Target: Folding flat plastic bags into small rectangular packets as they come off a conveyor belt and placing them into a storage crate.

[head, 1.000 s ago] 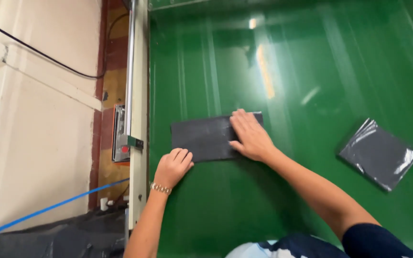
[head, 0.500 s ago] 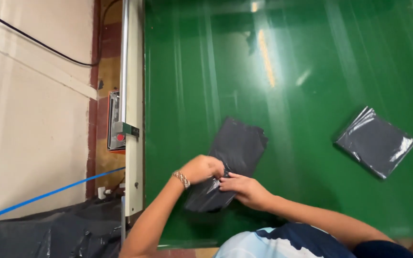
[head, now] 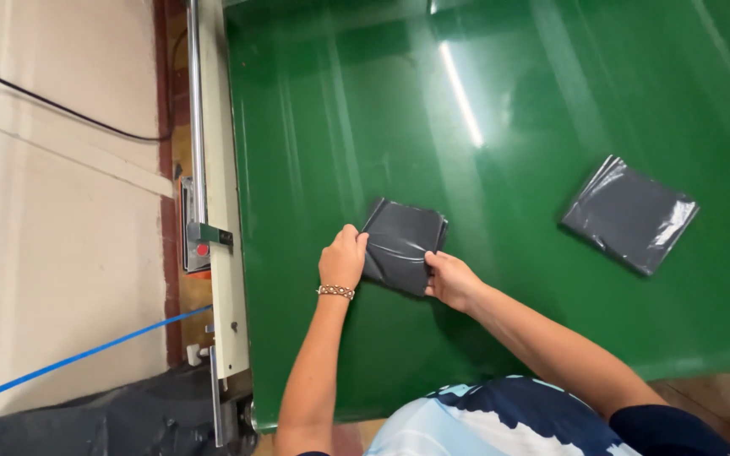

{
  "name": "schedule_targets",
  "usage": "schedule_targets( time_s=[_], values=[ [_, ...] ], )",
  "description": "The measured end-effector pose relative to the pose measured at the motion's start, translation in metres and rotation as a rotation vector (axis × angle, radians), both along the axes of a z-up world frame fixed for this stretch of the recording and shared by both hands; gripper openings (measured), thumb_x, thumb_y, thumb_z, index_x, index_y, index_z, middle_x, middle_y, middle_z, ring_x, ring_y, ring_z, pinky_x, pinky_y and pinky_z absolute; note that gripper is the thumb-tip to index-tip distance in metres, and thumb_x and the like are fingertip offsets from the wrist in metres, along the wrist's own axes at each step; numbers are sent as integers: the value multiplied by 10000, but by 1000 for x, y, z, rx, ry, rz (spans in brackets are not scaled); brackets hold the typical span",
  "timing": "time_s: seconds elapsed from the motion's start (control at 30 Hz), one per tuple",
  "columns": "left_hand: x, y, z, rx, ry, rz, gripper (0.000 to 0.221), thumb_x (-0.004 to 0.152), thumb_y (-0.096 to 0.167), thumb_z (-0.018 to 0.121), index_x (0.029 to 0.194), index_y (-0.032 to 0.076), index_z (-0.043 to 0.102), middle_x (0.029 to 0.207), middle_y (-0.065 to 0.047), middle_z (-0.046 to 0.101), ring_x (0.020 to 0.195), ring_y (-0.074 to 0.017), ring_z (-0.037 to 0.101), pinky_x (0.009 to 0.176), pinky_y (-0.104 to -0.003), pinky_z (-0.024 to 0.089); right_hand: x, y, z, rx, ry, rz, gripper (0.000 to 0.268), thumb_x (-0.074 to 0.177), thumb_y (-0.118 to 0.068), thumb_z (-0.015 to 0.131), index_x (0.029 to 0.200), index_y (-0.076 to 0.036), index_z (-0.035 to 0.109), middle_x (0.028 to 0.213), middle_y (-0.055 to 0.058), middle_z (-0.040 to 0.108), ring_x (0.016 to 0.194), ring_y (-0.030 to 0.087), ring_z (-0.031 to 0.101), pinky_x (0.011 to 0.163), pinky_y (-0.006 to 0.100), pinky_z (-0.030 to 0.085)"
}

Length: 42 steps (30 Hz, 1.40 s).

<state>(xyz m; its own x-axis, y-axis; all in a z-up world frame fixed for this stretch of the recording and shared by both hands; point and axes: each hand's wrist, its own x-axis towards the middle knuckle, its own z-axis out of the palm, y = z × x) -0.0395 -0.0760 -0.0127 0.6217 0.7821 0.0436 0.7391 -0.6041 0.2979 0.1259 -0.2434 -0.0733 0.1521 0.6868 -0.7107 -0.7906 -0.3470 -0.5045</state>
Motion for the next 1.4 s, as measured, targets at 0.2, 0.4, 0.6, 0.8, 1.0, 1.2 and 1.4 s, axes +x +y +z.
schedule_targets(
  time_s=[0.2,0.4,0.6,0.8,1.0,1.2,1.4],
  values=[
    [24,-6,9,282,42,97,352,882,520,621,929,183,529,855,-22,586,811,-269,662,635,-419,590,-5,0,26,41,-87,13,352,1004,-358,576,1269,-135,516,1019,64,655,804,223,737,631,363,630],
    [51,-45,47,640,-218,-446,273,982,375,566,984,103,544,912,-64,576,802,-250,633,624,-339,552,20,-56,74,179,-343,-150,530,983,-268,631,1390,-1,422,1255,213,546,1036,300,653,808,451,604],
    [161,-132,66,528,-483,-450,333,966,479,594,990,148,554,846,-26,602,651,-247,657,570,-344,554,122,-139,79,321,-807,-448,552,877,-39,739,1351,-23,457,1319,222,567,1205,307,565,965,464,530],
    [298,-182,47,178,-347,-307,337,1012,517,467,1022,183,516,789,-63,642,601,-346,693,550,-448,570,233,-212,94,4,-1089,-420,744,904,-77,705,1505,-54,269,1014,214,669,822,278,675,595,371,583],
    [347,-203,-5,223,-222,-282,341,1026,509,413,1000,176,480,806,-61,655,576,-335,694,549,-429,581,274,-226,74,-285,-1208,-249,782,825,-203,754,1477,-65,345,953,171,698,896,344,698,721,466,576],
    [353,-205,-12,363,-165,-232,416,940,565,510,1033,159,531,846,-10,596,668,-258,678,560,-381,583,276,-222,82,-404,-1318,-52,766,816,-308,745,1427,-64,352,993,223,704,998,415,690,843,536,554],
    [375,-199,-4,-92,29,-119,503,842,575,682,1164,204,578,1052,14,528,1032,-273,577,779,-481,572,292,-228,99,-602,-1894,293,1014,693,-559,776,1461,-13,403,1250,170,591,1139,356,595,910,472,514]
  ],
)
